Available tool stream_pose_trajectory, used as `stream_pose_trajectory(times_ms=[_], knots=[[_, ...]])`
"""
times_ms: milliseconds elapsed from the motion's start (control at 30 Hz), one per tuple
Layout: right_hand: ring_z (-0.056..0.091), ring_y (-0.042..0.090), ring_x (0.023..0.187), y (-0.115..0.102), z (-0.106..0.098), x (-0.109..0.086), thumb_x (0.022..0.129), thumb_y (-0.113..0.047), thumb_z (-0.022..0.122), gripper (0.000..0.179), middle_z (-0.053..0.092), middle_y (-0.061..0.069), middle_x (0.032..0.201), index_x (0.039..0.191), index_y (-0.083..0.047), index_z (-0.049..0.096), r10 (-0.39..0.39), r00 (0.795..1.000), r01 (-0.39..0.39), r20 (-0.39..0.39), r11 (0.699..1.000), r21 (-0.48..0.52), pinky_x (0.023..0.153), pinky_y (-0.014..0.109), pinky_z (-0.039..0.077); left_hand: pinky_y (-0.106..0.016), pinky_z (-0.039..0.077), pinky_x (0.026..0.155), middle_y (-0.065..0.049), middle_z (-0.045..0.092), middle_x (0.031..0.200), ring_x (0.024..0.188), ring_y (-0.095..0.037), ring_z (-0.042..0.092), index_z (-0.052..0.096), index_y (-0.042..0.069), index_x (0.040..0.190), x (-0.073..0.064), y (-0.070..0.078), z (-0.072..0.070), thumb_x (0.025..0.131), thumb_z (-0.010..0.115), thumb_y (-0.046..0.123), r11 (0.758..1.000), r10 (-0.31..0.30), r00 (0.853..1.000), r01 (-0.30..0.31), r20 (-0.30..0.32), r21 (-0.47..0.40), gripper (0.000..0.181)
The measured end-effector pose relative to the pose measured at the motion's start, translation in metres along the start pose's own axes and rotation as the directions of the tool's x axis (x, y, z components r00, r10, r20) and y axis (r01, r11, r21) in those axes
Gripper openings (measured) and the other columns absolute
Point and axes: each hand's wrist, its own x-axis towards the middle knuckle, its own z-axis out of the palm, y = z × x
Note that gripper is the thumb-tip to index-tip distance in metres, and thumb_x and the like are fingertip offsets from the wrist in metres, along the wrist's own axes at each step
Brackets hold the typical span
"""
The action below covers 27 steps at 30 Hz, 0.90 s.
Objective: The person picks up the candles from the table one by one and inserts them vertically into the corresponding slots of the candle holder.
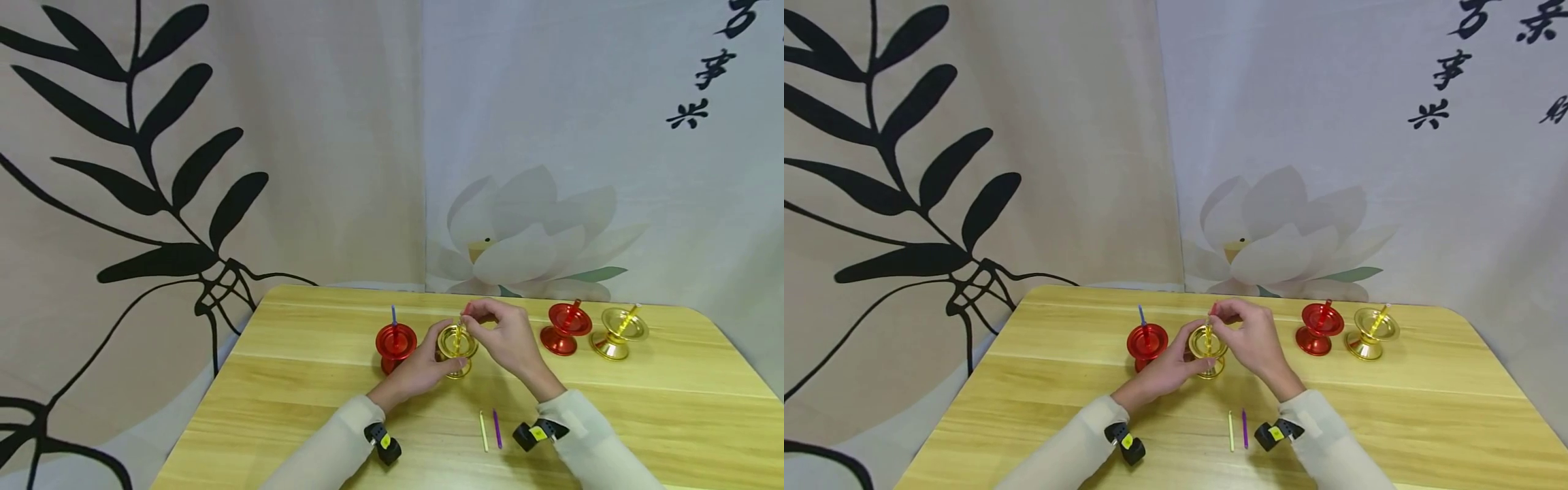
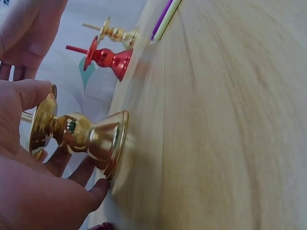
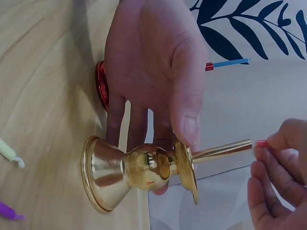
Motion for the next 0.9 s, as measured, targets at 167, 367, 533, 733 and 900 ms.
stream_pose_trajectory(times_ms=[167,367,533,733,900], knots=[[0.076,0.016,0.086,0.0003,0.0039,0.0008,0.096,0.002,0.079,0.01,0.08,-0.002,0.094,0.101,-0.007,0.08,0.007,1.0,-0.007,0.028,1.0,0.023,0.081,0.047,0.065,-0.052,0.046,0.118,-0.017,0.056,0.156,0.14,-0.029,0.059,0.024,0.017,0.173,-0.0018,-0.0033,-0.0032,0.108,0.073,0.03,1.0,-0.006,1.0,0.006,-0.002,0.005,0.082],[0.078,0.019,0.087,-0.0016,0.0067,0.0012,0.098,0.0,0.078,0.009,0.081,-0.002,0.094,0.101,-0.008,0.08,-0.007,0.999,0.005,0.047,0.999,0.044,0.079,0.034,0.064,-0.051,0.048,0.115,-0.016,0.059,0.153,0.137,-0.027,0.061,0.024,0.017,0.173,-0.0041,-0.0052,-0.0062,0.108,0.073,0.032,1.0,-0.018,1.0,0.018,-0.005,0.008,0.083],[0.078,0.021,0.087,-0.0021,0.008,0.0025,0.097,0.001,0.078,0.009,0.08,-0.002,0.093,0.1,-0.007,0.079,-0.025,0.998,0.023,0.058,0.999,0.043,0.076,0.029,0.062,-0.052,0.048,0.116,-0.017,0.059,0.153,0.137,-0.028,0.061,0.024,0.017,0.173,-0.0054,-0.005,-0.0071,0.108,0.073,0.03,1.0,-0.015,1.0,0.015,-0.004,0.006,0.083],[0.077,0.019,0.085,-0.0015,0.0087,0.0054,0.095,0.004,0.079,0.011,0.079,-0.002,0.091,0.099,-0.007,0.079,-0.069,0.996,0.068,0.064,0.998,0.013,0.074,0.044,0.066,-0.053,0.047,0.117,-0.018,0.058,0.153,0.139,-0.029,0.06,0.024,0.016,0.173,-0.0064,-0.0037,-0.0077,0.108,0.073,0.029,1.0,-0.021,1.0,0.021,-0.009,-0.001,0.083],[0.077,0.017,0.084,-0.0002,0.009,0.0072,0.095,0.004,0.08,0.011,0.079,-0.001,0.092,0.099,-0.007,0.079,-0.111,0.991,0.112,0.071,0.994,-0.017,0.074,0.041,0.066,-0.053,0.047,0.117,-0.018,0.059,0.152,0.138,-0.029,0.06,0.025,0.015,0.173,-0.0054,-0.0046,-0.0074,0.108,0.073,0.028,1.0,-0.021,1.0,0.02,-0.015,-0.012,0.082]])
